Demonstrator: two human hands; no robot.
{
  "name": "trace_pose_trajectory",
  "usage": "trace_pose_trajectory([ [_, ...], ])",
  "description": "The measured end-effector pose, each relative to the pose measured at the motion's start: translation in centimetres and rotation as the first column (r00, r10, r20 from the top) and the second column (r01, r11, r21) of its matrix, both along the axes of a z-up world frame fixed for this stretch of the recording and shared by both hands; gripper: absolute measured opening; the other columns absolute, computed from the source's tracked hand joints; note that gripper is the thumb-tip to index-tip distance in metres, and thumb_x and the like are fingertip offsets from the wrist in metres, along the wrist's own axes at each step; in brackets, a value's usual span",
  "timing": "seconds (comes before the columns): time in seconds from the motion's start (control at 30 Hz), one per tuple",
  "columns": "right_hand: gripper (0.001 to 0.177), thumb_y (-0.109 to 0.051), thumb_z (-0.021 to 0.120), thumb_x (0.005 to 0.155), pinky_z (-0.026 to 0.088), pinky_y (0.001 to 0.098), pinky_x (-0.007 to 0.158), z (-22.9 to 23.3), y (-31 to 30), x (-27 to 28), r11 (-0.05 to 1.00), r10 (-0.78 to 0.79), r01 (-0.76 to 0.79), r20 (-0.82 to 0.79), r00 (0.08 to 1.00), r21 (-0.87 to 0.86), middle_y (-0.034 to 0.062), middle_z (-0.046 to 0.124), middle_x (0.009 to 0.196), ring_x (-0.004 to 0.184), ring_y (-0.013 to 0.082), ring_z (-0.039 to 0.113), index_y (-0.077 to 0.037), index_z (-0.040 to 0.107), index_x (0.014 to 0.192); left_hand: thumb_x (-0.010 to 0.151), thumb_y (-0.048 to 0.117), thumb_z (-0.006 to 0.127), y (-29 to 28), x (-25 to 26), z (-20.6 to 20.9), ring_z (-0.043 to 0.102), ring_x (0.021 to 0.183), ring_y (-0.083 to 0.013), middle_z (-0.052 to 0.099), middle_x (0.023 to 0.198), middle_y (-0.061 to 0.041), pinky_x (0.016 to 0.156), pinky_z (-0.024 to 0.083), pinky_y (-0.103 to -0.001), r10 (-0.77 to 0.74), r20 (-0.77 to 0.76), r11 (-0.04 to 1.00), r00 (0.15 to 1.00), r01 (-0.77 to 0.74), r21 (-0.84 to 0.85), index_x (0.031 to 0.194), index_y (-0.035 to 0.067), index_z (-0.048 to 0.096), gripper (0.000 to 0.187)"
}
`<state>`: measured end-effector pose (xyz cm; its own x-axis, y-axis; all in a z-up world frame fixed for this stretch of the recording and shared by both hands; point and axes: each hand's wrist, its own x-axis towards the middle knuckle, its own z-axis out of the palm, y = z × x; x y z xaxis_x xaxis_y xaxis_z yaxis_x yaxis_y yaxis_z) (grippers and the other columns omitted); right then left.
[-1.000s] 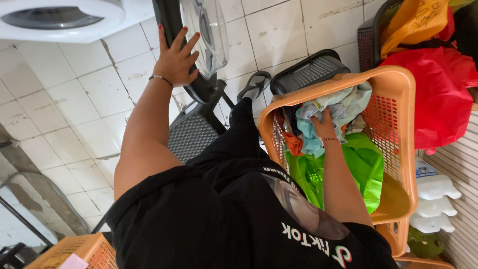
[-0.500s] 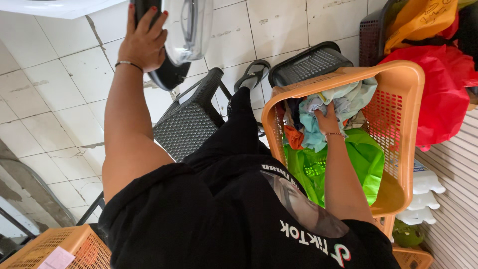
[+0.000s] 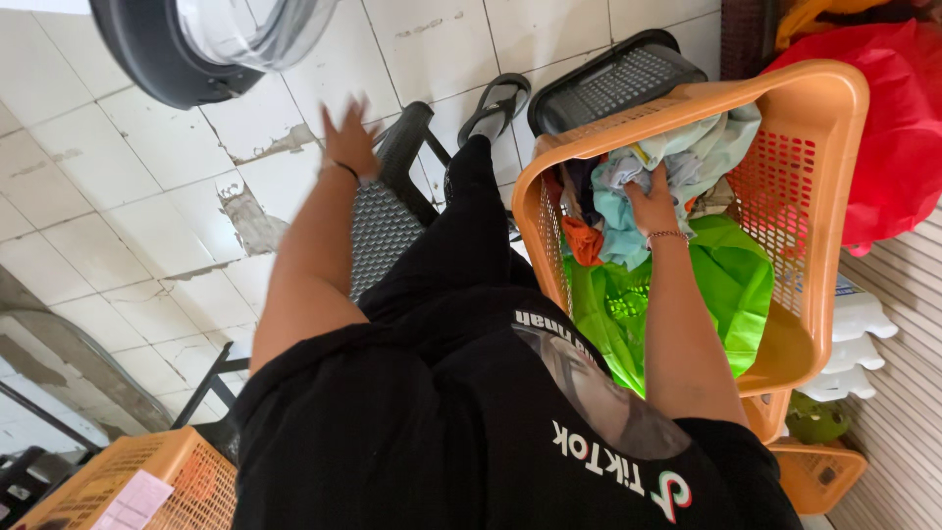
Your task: The person sorts through various clothing items from a plastic basket and places them into a front-loading washing machine one by one.
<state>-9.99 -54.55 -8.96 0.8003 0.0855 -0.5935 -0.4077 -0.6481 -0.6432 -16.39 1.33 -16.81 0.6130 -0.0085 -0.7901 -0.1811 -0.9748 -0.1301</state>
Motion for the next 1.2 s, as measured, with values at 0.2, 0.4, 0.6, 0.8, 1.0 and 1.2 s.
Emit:
trace_pose_trajectory([
  [0.2,0.070,-0.013,0.064,0.095,0.034,0.0379,0.119,0.8,0.6,0.6,0.999,0.047,-0.048,0.060,0.997,0.013,0.0176,0.050,0.155,0.144,0.0310,0.046,-0.003,0.034,0.158,0.082,0.045,0.082,-8.2,-4.2,-1.0,0.023,0.155,-0.0274,0.039,0.160,-0.002,0.117,0.003,-0.077,-0.150,-0.454,0.982,0.878,0.078,-0.173,0.149,0.033,0.052,0.074],
  [0.4,0.072,-0.007,0.065,0.093,0.031,0.0397,0.121,0.8,0.9,0.5,0.997,0.055,-0.062,0.145,0.988,0.048,0.0208,0.045,0.159,0.150,0.0335,0.039,0.000,0.034,0.157,0.084,0.041,0.082,-10.6,-2.7,-4.4,0.033,0.149,-0.0292,0.048,0.154,-0.004,0.113,-0.001,-0.078,-0.236,-0.497,0.970,0.835,0.173,-0.171,0.148,0.032,0.052,0.071],
  [0.6,0.073,-0.010,0.065,0.094,0.031,0.0395,0.119,1.3,0.7,0.3,1.000,-0.010,0.010,-0.032,0.999,0.018,0.0209,0.041,0.159,0.149,0.0332,0.037,0.000,0.031,0.157,0.103,0.048,0.051,-10.8,-1.1,-5.8,0.037,0.150,-0.0268,0.054,0.153,0.000,0.115,0.012,-0.084,-0.190,-0.481,0.981,0.856,0.143,-0.133,0.142,0.031,0.062,0.044],
  [0.8,0.072,-0.014,0.066,0.093,0.030,0.0405,0.123,0.8,0.7,-0.4,0.999,-0.015,0.014,0.031,0.999,0.030,0.0234,0.040,0.161,0.152,0.0362,0.036,0.001,0.034,0.156,0.097,0.061,0.056,-9.4,3.4,-4.3,0.037,0.145,-0.0262,0.053,0.148,-0.004,0.111,0.025,-0.076,-0.129,-0.453,0.989,0.882,0.083,-0.119,0.142,0.022,0.059,0.060],
  [1.0,0.075,-0.024,0.070,0.093,0.031,0.0419,0.121,-0.5,0.2,-1.2,0.997,-0.066,0.067,0.011,0.998,-0.044,0.0274,0.031,0.163,0.151,0.0388,0.034,0.003,0.035,0.153,0.097,0.061,0.056,-9.3,8.7,-4.8,0.039,0.144,-0.0254,0.054,0.148,-0.003,0.114,0.024,-0.074,-0.136,-0.414,0.989,0.900,0.101,-0.104,0.141,0.021,0.059,0.060],
  [1.2,0.062,-0.026,0.073,0.091,0.037,0.0451,0.117,1.0,0.8,-0.3,0.997,0.013,-0.011,0.034,0.999,-0.076,0.0250,0.035,0.162,0.148,0.0424,0.039,-0.005,0.050,0.145,0.100,0.045,0.054,-8.5,13.5,-7.5,0.049,0.138,-0.0292,0.057,0.147,-0.005,0.110,0.040,-0.063,-0.009,-0.496,1.000,0.868,-0.006,-0.028,0.138,0.026,0.063,0.043],
])
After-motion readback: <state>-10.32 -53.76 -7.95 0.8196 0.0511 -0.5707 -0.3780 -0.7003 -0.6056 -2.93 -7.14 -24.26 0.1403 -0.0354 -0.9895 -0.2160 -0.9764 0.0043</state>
